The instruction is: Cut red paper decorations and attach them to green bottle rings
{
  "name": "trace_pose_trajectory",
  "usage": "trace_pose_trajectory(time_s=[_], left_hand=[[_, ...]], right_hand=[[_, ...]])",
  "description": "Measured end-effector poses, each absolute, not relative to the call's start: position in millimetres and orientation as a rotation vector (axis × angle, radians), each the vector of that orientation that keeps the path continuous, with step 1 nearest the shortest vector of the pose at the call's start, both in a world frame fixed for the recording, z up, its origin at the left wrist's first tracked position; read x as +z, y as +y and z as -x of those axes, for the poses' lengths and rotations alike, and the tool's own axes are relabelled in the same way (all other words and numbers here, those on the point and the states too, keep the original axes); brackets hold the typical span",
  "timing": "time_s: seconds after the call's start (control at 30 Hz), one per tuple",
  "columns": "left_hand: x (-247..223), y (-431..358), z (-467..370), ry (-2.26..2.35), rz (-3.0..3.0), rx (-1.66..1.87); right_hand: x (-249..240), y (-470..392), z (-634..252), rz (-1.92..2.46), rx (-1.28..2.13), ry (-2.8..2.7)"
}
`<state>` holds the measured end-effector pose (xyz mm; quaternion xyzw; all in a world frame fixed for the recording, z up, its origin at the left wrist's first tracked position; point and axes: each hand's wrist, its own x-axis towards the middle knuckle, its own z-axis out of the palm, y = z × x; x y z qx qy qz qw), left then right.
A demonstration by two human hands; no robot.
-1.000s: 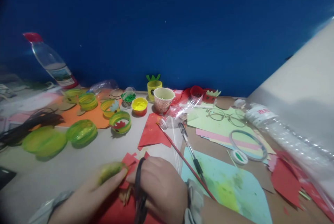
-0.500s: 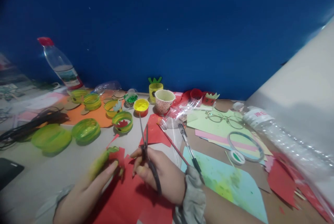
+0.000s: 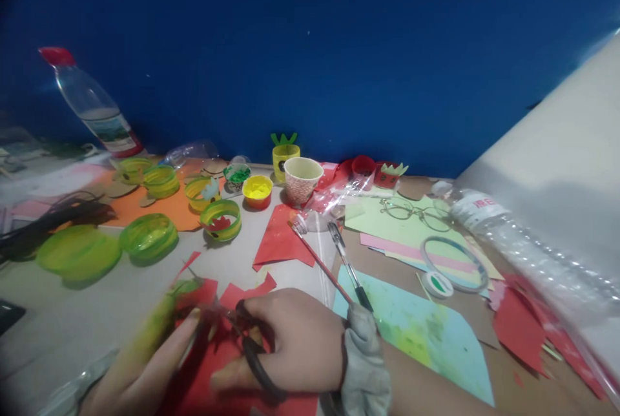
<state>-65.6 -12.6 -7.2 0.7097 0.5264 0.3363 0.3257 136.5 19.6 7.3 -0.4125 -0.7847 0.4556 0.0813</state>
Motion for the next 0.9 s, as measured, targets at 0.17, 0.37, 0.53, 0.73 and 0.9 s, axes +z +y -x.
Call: trace_pose_trajectory(time_s=[0.17,0.37,0.53,0.73,0.9], left_hand=[[-9,-13,64,1.438,-1.799,0.944],[-10,-7,61,1.34,-1.555,0.999],[-10,-7,60,1.269,-1.516,0.953],[-13,-8,65,1.243,-1.618,0.881],[-11,-9,65,1.284,-1.827,0.893]], right_hand=[[-1,19,-136,1.187,1.408,-2.285],[-4,20,-139,1.162,1.466,-2.224],[-9,22,-141,1.095,1.54,-2.171],[-4,19,-139,1.168,1.447,-2.235],[7,19,-140,1.122,1.428,-2.371]])
